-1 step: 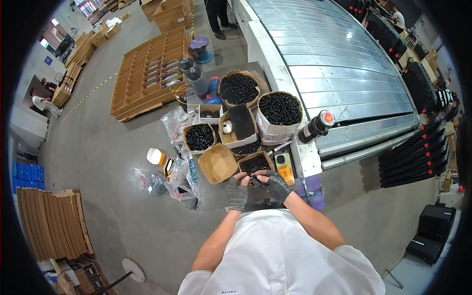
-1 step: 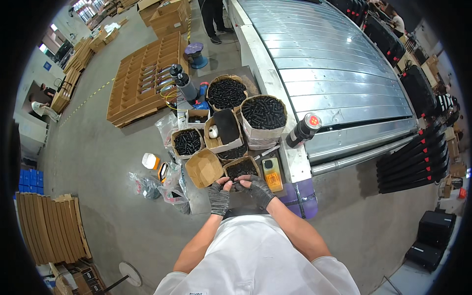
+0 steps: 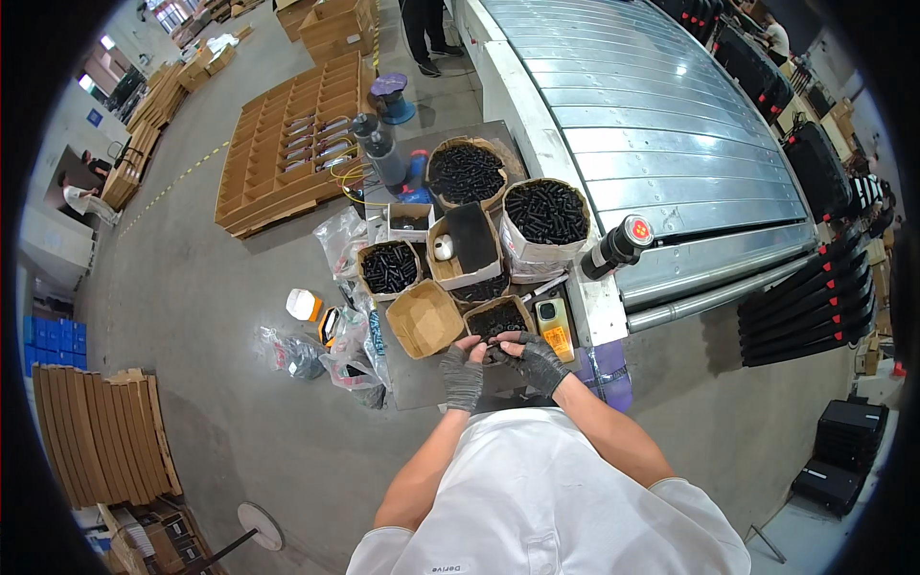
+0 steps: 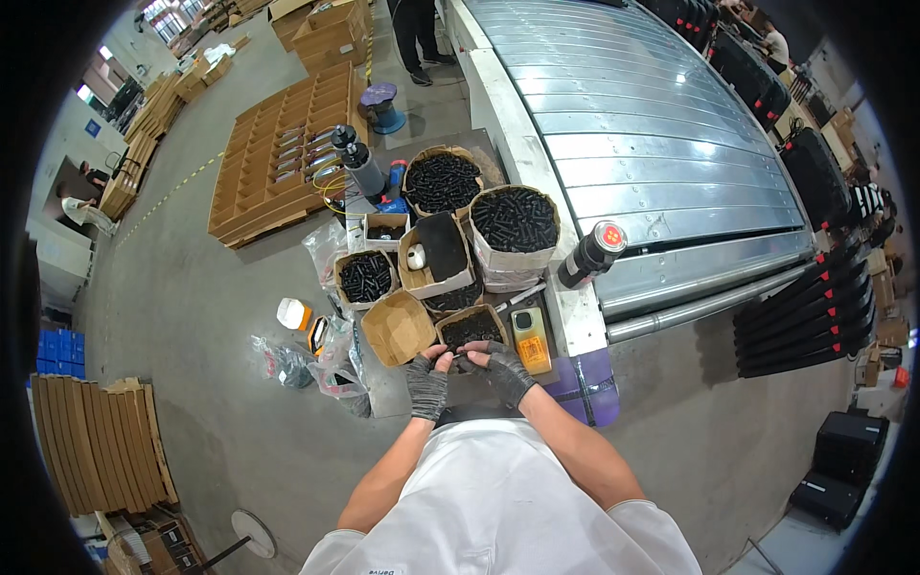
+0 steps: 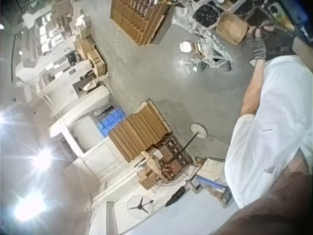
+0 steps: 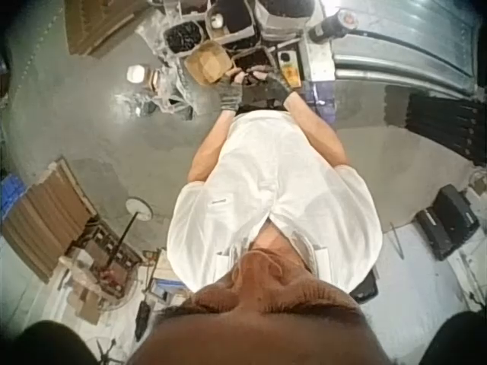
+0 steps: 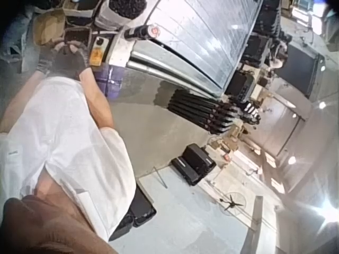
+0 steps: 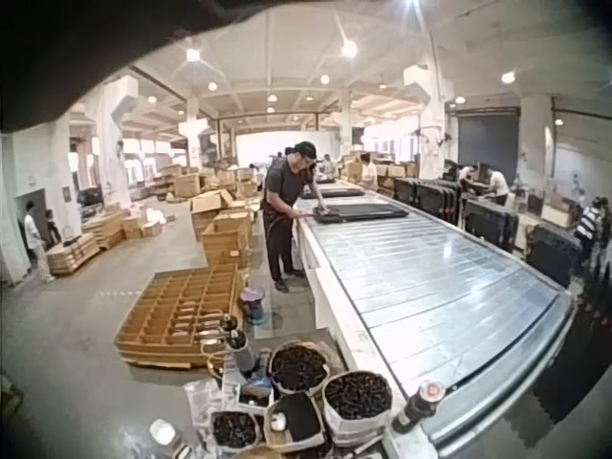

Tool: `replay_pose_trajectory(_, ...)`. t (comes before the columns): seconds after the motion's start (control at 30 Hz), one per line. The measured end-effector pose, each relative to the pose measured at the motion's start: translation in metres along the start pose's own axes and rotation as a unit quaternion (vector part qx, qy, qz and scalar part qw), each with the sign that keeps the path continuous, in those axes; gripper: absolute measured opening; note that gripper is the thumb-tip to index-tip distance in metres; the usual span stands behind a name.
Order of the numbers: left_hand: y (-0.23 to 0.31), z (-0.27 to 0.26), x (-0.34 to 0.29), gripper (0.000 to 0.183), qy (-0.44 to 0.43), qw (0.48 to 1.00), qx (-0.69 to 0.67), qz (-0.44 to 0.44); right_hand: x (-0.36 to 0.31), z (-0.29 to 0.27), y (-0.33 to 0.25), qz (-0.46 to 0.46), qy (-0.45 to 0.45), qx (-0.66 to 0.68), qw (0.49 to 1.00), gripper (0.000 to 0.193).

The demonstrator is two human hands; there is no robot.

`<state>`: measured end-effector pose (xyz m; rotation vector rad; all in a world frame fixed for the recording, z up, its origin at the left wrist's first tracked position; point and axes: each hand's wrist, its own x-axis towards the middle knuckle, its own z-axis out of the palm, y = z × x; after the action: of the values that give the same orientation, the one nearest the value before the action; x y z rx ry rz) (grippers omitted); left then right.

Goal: Picking and sorting small plastic components into bins and arranging large panels on a conveyor system.

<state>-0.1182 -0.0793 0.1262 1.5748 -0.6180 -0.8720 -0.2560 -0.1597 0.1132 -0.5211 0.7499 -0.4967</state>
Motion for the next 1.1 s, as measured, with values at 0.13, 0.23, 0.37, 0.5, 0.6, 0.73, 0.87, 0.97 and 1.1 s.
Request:
replay_pose_trajectory(0.13, 0.004, -0.002, -0.001, 0.021, -0.002, 0.998, 0.048, 0.051, -0.005, 0.009, -0.006, 0.003, 0.008, 0.035, 0.999, 0.024)
replay_pose_trajectory(0.23, 0.009, 0.000, -0.003, 0.021, -0.011, 1.000, 0.007, 0.023, -0.007, 0.007, -0.010, 0.019, -0.002, 0.047, 0.999, 0.026)
replay_pose_trajectory(0.37, 0.001, -0.004, 0.000, 0.023, -0.004, 0.999, -0.032, -0.023, -0.011, 0.009, -0.013, 0.043, -0.016, 0.060, 0.997, 0.026)
replay_pose_trajectory(0.5, -0.003, -0.004, 0.001, 0.025, -0.010, 0.992, -0.065, -0.111, -0.009, 0.004, -0.004, 0.030, -0.005, 0.017, 0.999, 0.027)
replay_pose_trajectory(0.6, -0.008, -0.002, 0.000, 0.026, 0.012, 0.994, -0.054, -0.097, -0.010, 0.007, -0.001, 0.016, 0.026, -0.024, 0.999, 0.025)
replay_pose_trajectory(0.73, -0.014, -0.003, 0.004, 0.026, -0.004, 0.992, -0.078, -0.095, -0.014, 0.015, -0.004, 0.016, 0.031, 0.011, 0.999, 0.024)
replay_pose_trajectory(0.87, -0.027, -0.007, 0.005, 0.030, -0.011, 0.975, -0.150, -0.165, -0.015, 0.017, -0.006, -0.007, 0.049, -0.120, 0.991, 0.027)
replay_pose_trajectory(0.97, -0.032, -0.006, 0.006, 0.034, -0.015, 0.936, -0.267, -0.229, -0.014, 0.017, -0.005, -0.014, 0.042, -0.143, 0.989, 0.030)
replay_pose_trajectory(1.1, -0.037, -0.004, 0.007, 0.033, -0.024, 0.923, -0.298, -0.243, -0.017, 0.021, -0.005, -0.008, 0.036, -0.073, 0.997, 0.029)
